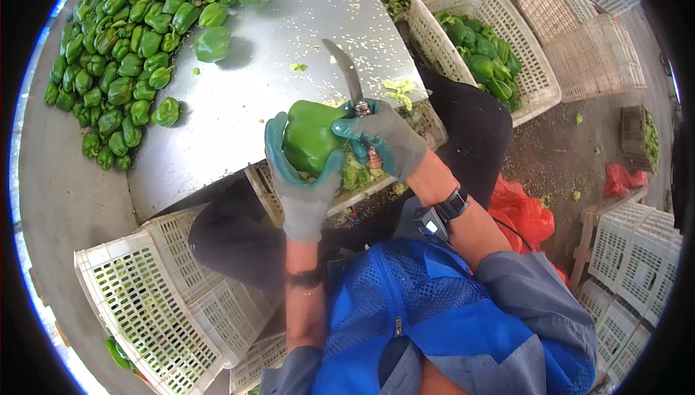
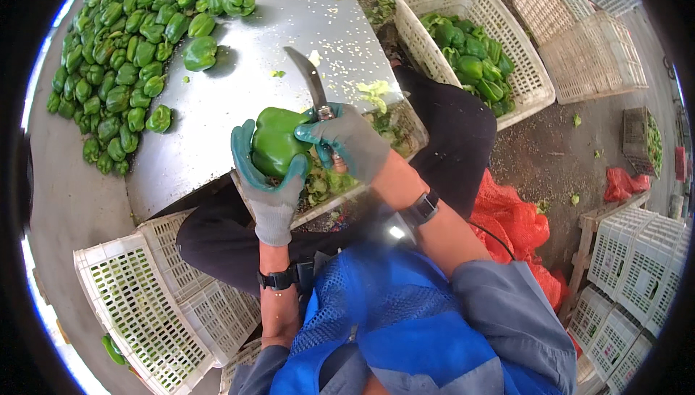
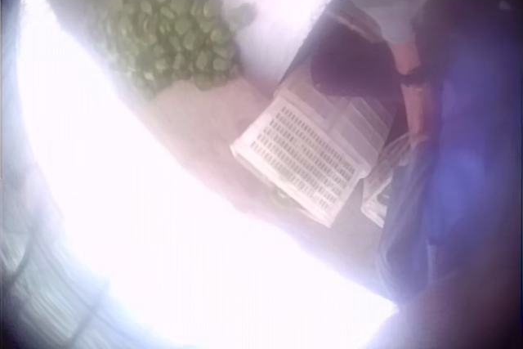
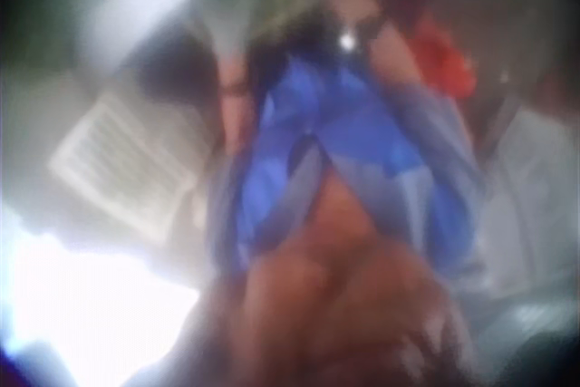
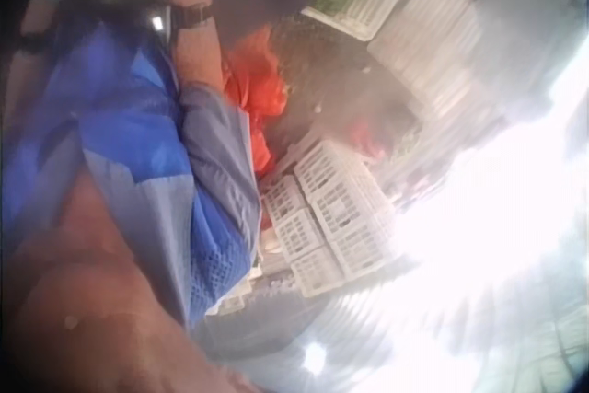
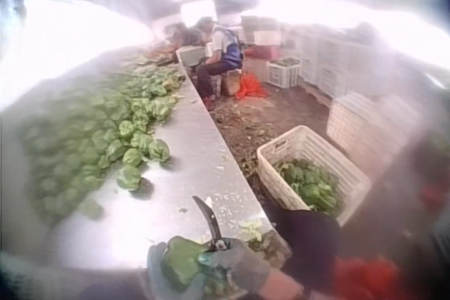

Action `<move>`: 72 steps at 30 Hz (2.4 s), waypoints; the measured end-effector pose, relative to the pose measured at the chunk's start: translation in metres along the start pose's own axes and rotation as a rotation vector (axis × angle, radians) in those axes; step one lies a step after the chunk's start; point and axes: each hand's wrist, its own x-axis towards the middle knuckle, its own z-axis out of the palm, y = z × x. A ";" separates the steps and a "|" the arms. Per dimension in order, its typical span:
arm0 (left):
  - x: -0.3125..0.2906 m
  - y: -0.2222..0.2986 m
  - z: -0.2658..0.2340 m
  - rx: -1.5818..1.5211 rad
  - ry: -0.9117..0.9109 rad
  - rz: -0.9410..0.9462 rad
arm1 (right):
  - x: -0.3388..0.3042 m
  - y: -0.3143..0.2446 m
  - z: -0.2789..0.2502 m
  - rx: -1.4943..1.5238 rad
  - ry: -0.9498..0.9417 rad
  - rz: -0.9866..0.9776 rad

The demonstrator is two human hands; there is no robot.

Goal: The person processes green peppers by hand and with a knife, cutting them open and removing the cores over a crate before pushing them into a pile on a metal table.

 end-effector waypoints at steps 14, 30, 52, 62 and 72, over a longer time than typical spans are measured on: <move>0.034 -0.095 -0.057 -0.429 0.527 -0.556 | 0.129 0.014 0.044 -0.166 0.110 -0.193; 0.225 -0.394 -0.259 -0.130 0.195 -0.826 | 0.072 -0.123 -0.150 -0.249 0.604 -0.571; 0.035 -0.135 -0.012 -0.353 0.298 -0.329 | 0.040 -0.026 0.020 -0.888 0.090 -0.280; 0.028 -0.139 -0.029 -0.568 0.012 -0.383 | 0.080 -0.004 0.030 -1.071 -0.028 -0.453; 0.031 -0.142 -0.034 -0.176 -0.069 -0.288 | 0.098 -0.014 0.041 -1.295 -0.119 -0.389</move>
